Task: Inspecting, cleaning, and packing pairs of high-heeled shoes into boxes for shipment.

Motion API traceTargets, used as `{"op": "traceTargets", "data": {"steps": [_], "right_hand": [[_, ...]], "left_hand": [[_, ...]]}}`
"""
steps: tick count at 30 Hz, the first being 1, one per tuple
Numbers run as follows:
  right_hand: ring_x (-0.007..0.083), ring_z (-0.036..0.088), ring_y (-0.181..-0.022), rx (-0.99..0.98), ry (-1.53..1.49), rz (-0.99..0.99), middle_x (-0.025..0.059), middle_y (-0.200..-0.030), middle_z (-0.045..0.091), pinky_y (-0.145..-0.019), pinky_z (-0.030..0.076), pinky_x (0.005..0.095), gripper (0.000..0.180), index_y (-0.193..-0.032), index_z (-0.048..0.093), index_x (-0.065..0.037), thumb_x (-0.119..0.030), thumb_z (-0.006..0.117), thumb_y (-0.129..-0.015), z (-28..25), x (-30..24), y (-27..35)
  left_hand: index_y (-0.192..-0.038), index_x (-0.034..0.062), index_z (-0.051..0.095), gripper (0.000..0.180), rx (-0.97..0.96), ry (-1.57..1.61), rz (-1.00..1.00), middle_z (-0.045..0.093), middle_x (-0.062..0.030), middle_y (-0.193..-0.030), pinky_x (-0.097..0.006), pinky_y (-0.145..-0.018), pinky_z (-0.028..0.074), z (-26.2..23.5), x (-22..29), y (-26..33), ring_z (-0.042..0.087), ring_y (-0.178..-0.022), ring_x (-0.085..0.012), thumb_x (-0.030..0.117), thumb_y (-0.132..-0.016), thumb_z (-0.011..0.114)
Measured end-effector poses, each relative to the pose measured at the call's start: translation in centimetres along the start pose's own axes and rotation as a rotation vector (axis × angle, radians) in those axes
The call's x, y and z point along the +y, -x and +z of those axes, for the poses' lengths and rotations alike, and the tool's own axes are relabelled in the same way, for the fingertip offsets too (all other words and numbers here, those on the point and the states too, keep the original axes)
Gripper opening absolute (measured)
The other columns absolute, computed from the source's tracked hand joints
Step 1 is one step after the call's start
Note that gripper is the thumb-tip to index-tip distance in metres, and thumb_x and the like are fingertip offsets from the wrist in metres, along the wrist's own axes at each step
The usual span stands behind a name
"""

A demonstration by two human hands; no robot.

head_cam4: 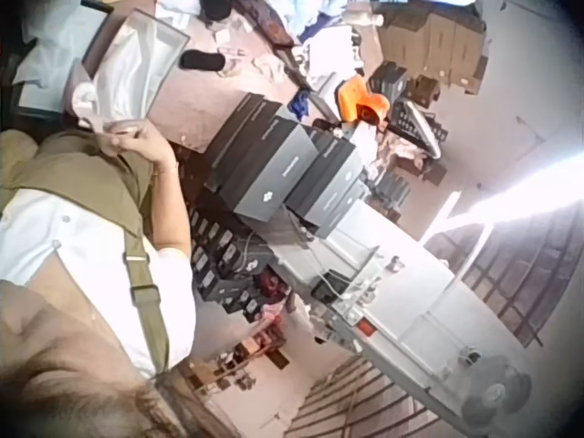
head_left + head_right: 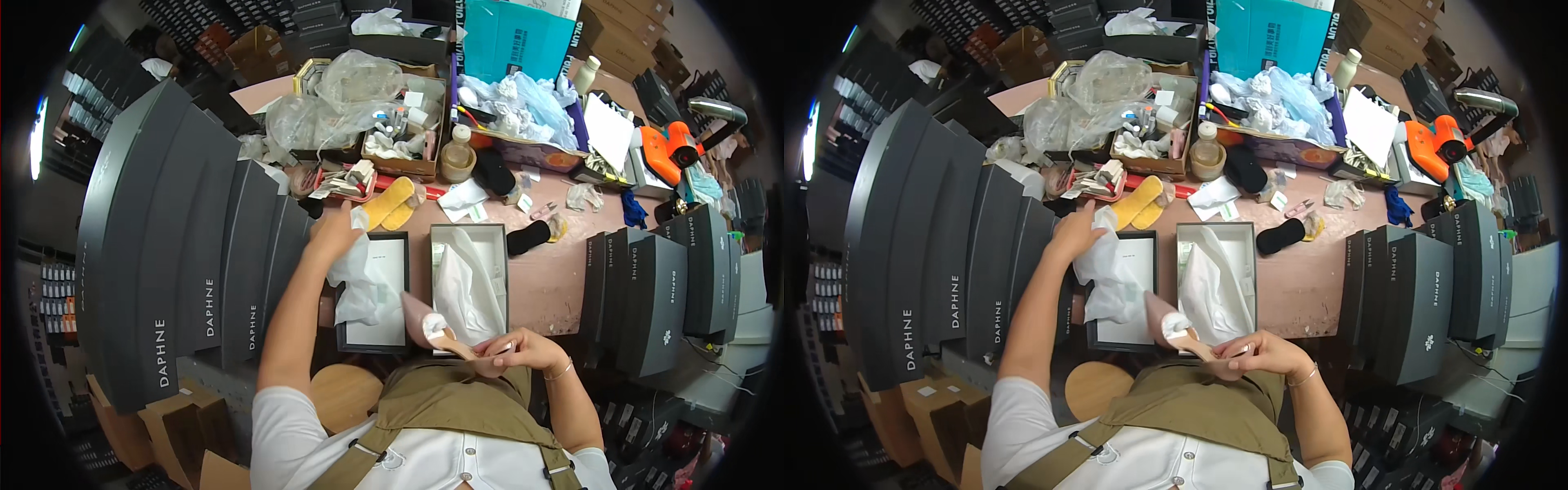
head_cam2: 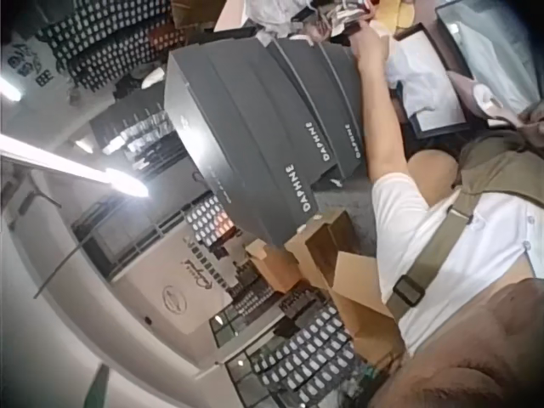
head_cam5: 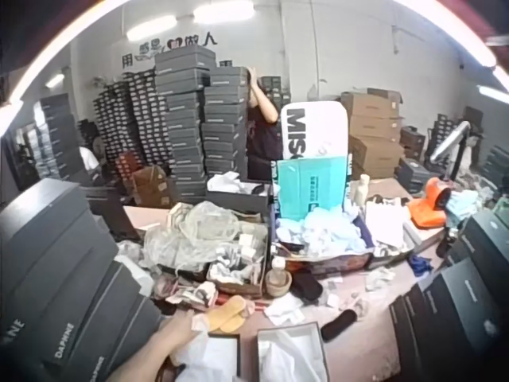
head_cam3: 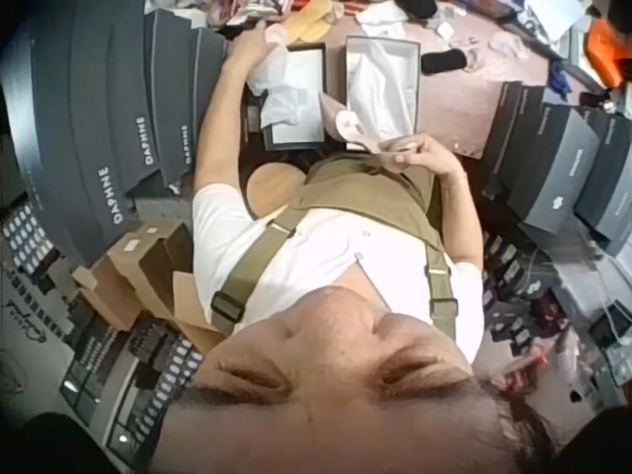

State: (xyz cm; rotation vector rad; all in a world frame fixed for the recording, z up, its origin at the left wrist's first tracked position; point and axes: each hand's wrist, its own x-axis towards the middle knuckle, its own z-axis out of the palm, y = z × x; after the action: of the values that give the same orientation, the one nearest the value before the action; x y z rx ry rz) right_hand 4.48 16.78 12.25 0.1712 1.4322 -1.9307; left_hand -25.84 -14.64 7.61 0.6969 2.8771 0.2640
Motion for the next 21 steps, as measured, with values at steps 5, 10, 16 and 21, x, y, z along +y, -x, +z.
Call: {"op": "traceTargets", "data": {"steps": [5,10,16,21], "right_hand": [[0.0159,0.054,-0.105,0.136,-0.140,-0.150,0.0158,-0.119,0.060,-0.090,0.042,0.0294,0.020,-0.091,0.067,0.003,-0.011,0.070,-0.078,0.0,2.0,1.7],[0.0357,0.054,-0.115,0.347,-0.292,-0.498,0.0258,-0.113,0.062,-0.098,0.039,0.0455,0.022,-0.073,0.062,0.002,-0.016,0.074,-0.074,2.1,2.8,5.5],[0.0433,0.058,-0.106,0.312,-0.507,-0.689,0.0338,-0.110,0.060,-0.091,0.045,0.0499,0.037,-0.067,0.060,0.003,-0.030,0.077,-0.072,4.7,0.0,7.6],[0.0317,0.062,-0.100,0.365,-0.762,-0.516,0.0196,-0.109,0.062,-0.089,0.051,0.0475,0.048,-0.112,0.057,0.003,-0.036,0.064,-0.085,5.1,-0.8,2.5]], "left_hand": [[-0.092,-0.0004,0.061,0.021,-0.016,0.381,0.094,0.061,-0.0197,-0.084,-0.041,-0.071,0.048,-1.2,0.6,-1.3,0.062,-0.080,-0.0349,0.019,-0.086,0.058],[-0.073,-0.0001,0.058,0.026,0.072,0.507,0.590,0.056,-0.0147,-0.073,-0.040,-0.061,0.045,-9.6,8.2,2.2,0.059,-0.069,-0.0323,0.020,-0.089,0.054],[-0.079,0.0018,0.058,0.016,0.237,0.246,0.485,0.056,-0.0144,-0.082,-0.041,-0.063,0.047,-8.3,11.3,2.6,0.059,-0.074,-0.0338,0.017,-0.081,0.063],[-0.090,0.0046,0.056,0.018,-0.035,0.373,0.866,0.055,-0.0123,-0.095,-0.040,-0.072,0.049,-10.1,15.2,8.3,0.057,-0.090,-0.0325,0.004,-0.073,0.063]]}}
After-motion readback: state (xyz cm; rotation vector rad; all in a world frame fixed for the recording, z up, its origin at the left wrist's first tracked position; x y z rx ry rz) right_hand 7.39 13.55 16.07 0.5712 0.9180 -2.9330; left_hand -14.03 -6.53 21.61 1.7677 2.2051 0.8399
